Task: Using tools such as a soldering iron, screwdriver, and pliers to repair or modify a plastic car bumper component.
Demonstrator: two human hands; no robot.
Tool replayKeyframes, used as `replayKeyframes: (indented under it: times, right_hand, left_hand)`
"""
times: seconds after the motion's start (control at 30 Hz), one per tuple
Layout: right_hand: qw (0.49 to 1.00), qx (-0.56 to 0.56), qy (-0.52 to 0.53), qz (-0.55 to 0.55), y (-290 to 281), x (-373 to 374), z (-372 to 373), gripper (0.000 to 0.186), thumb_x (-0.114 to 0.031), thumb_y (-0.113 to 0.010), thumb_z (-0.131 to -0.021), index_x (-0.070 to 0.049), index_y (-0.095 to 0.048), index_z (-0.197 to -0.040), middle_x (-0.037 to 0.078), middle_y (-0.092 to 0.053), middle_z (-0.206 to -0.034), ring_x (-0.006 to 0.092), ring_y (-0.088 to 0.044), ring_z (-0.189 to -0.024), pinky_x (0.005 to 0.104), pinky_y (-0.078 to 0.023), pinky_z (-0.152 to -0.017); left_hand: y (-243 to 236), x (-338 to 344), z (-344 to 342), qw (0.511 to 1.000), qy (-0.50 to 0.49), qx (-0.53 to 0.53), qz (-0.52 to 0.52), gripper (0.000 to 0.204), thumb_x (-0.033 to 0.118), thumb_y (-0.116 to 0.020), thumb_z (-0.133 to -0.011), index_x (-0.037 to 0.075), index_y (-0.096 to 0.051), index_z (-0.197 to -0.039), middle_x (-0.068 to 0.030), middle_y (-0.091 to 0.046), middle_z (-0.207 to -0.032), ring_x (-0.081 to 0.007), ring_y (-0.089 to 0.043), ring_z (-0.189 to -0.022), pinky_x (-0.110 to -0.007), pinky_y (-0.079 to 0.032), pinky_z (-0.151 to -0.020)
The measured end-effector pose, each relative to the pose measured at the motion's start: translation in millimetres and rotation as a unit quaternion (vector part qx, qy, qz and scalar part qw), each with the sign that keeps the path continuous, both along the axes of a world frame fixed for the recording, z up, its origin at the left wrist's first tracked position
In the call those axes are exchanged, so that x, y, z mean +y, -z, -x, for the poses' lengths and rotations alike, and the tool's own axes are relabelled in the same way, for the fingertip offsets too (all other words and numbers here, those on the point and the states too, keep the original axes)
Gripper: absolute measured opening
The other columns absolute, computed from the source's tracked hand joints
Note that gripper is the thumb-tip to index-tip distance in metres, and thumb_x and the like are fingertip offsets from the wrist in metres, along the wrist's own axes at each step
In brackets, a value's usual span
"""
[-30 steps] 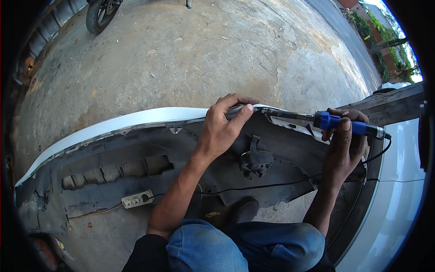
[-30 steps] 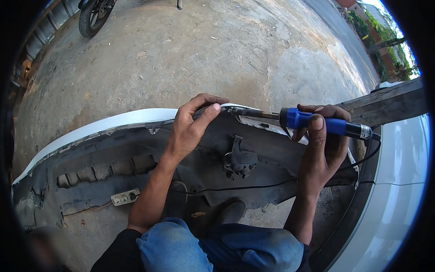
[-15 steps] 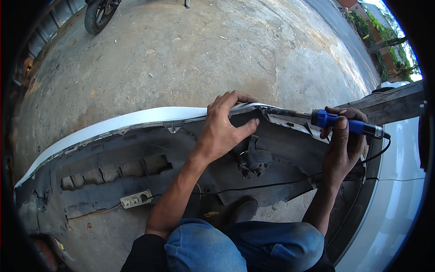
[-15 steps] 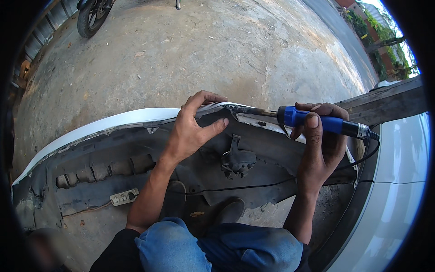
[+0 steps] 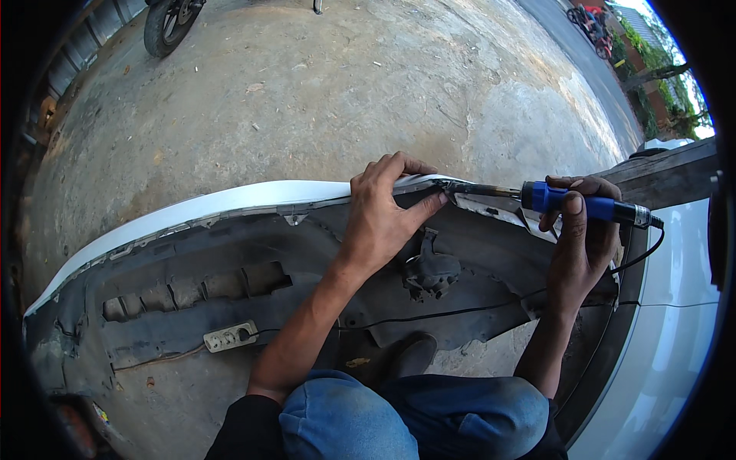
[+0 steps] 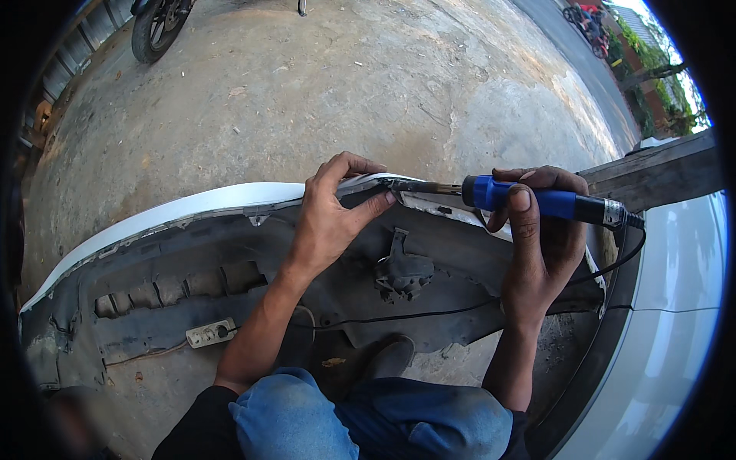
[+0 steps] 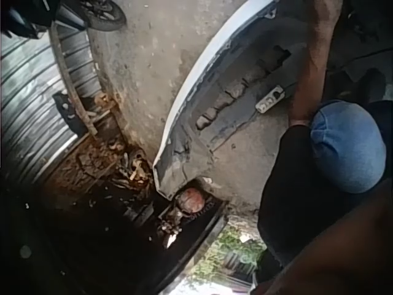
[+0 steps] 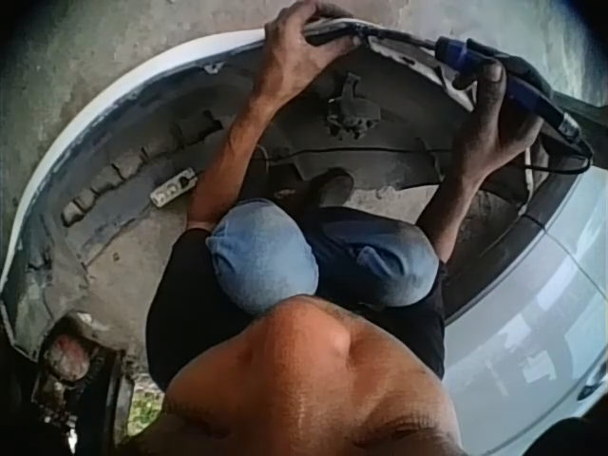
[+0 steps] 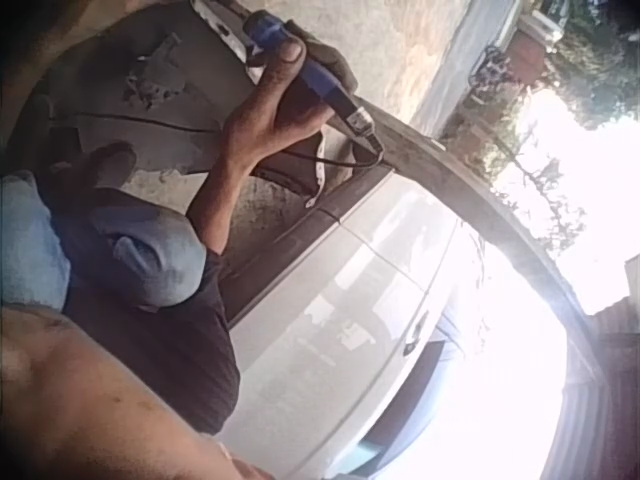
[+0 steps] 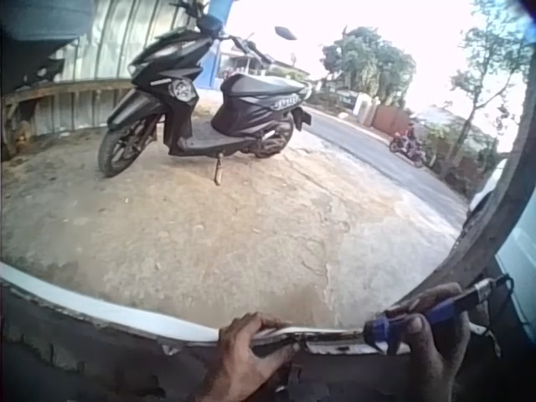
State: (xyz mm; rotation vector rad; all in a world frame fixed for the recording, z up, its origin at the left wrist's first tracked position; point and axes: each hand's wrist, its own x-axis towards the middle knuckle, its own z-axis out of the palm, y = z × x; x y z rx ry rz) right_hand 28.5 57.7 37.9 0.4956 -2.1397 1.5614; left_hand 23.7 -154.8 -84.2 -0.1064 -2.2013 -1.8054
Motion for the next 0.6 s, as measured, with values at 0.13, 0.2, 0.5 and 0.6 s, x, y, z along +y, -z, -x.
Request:
replayKeyframes:
  times: [0.13,0.2,0.5,0.6]
  right_hand:
    - [1.000,0.004,0.015,-0.009,-2.8,-2.2,1.1,0.026,-0.016,-0.072,-0.106,0.001,-0.058,-0.121,0.021,-0.073,-0.109,0.0163,-0.069,-0.078,0.0289,-0.058,-0.068]
    - [1.000,0.002,0.013,-0.009,-3.0,-1.3,2.5,0.026,-0.016,-0.072,-0.106,0.001,-0.059,-0.121,0.021,-0.073,-0.109,0.0162,-0.069,-0.079,0.0289,-0.058,-0.067]
    - [0.999,-0.010,0.039,-0.027,-7.9,-7.5,4.9,0.029,-0.020,-0.073,-0.106,0.000,-0.062,-0.123,0.019,-0.074,-0.108,0.0156,-0.068,-0.078,0.0290,-0.055,-0.066]
    - [0.997,-0.007,0.060,-0.046,-7.8,-6.6,5.8,0.031,-0.025,-0.072,-0.107,-0.002,-0.063,-0.125,0.020,-0.076,-0.110,0.0138,-0.065,-0.073,0.0282,-0.052,-0.066]
  left_hand:
    - [1.9,1.5,0.6,1.000,-0.011,0.015,0.003,0.037,0.021,-0.091,-0.086,0.001,-0.073,-0.112,-0.0146,-0.075,-0.108,-0.0270,-0.071,-0.105,-0.041,-0.054,-0.096]
    - [2.2,1.8,0.6,1.000,-0.011,0.017,0.004,0.037,0.021,-0.091,-0.086,0.001,-0.073,-0.111,-0.0145,-0.075,-0.108,-0.0270,-0.071,-0.105,-0.041,-0.054,-0.096]
    - [3.0,1.6,1.3,0.999,-0.015,0.026,0.012,0.037,0.021,-0.091,-0.086,0.001,-0.074,-0.111,-0.0141,-0.075,-0.106,-0.0272,-0.071,-0.106,-0.041,-0.053,-0.096]
    - [2.7,0.9,0.6,1.000,-0.005,0.007,-0.007,0.037,0.022,-0.092,-0.086,0.002,-0.074,-0.112,-0.0132,-0.076,-0.107,-0.0280,-0.071,-0.107,-0.041,-0.054,-0.097]
